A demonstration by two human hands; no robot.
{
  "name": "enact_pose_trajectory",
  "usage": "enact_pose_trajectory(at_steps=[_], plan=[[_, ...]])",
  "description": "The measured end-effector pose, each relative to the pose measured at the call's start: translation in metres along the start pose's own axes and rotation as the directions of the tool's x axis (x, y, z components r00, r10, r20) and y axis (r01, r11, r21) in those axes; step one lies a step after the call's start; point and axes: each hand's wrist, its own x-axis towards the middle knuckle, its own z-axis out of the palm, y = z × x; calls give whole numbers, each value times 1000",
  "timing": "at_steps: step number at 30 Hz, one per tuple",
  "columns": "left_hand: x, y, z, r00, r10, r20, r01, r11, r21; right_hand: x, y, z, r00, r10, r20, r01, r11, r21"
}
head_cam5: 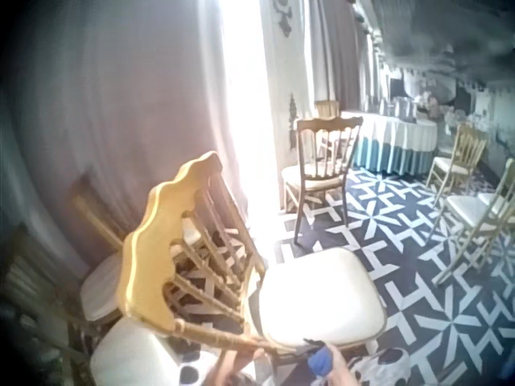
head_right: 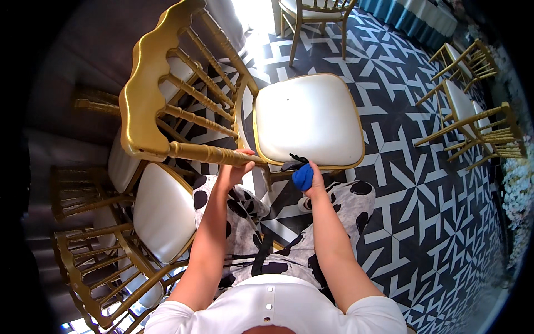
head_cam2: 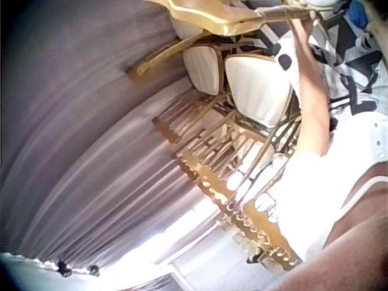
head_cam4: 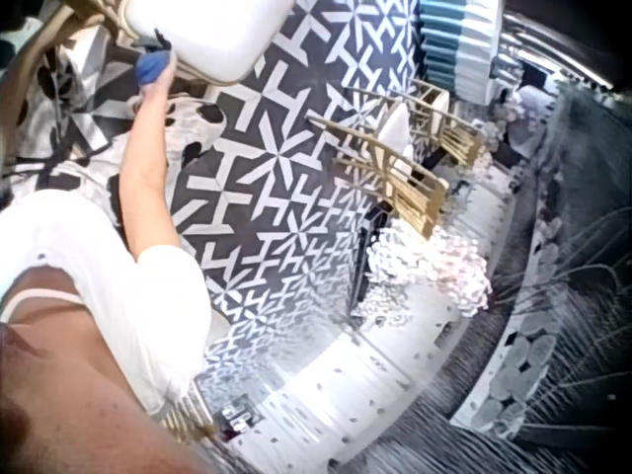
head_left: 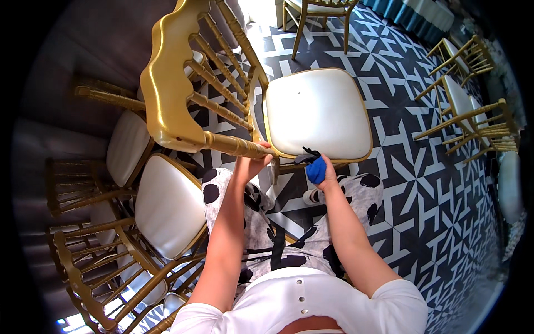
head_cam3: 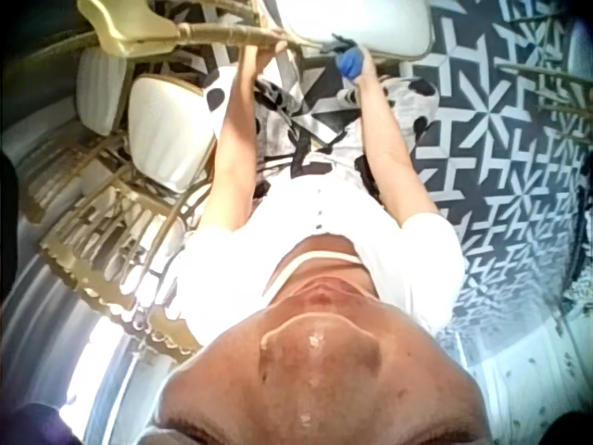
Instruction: The person wipes the gold-colored frame of a chair with a blue cloth, including the backrest, spindles, and seat frame, then folds the cloth on the chair seat.
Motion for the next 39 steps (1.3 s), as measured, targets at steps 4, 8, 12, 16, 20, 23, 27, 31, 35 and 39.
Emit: enact_pose_trajectory(at_steps=[4, 8, 12, 16, 20, 23, 27, 31, 35, 39], plan=[[-2, -20, -1, 993, 83, -89, -89, 993, -74, -20, 12, 31, 994, -18, -107, 18, 1000, -1], [-6, -30, 15, 986, 67, -155, -111, 949, -294, -29, 22, 64, 980, -27, -200, 32, 999, 25], [-3, -46, 24, 961, 199, -192, -241, 943, -228, -45, 51, 115, 920, -387, -61, 358, 895, -268], [-9, -46, 27, 967, 177, -181, -230, 916, -329, -66, 54, 162, 825, -346, 447, 565, 502, -655], [-12, -41, 34, 936, 270, -225, -332, 888, -317, -41, 43, 178, 748, -231, 622, 664, 229, -712], [-13, -44, 38, 936, 264, -233, -327, 895, -302, -7, 41, 191, 765, -220, 605, 644, 223, -732], [-11, -52, 39, 914, 301, -274, -342, 932, -118, 49, 57, 169, 563, -373, 737, 754, -133, -643], [-14, -40, 33, 932, 247, -263, -290, 947, -137, 56, 48, 163, 445, -104, 889, 769, -465, -439], [-12, -38, 32, 930, 248, -272, -266, 964, -29, 53, 37, 177, 733, 173, 658, 621, -567, -542], [-11, -54, 32, 930, 232, -284, -255, 966, -47, 24, 26, 166, 745, 117, 657, 629, -449, -634]])
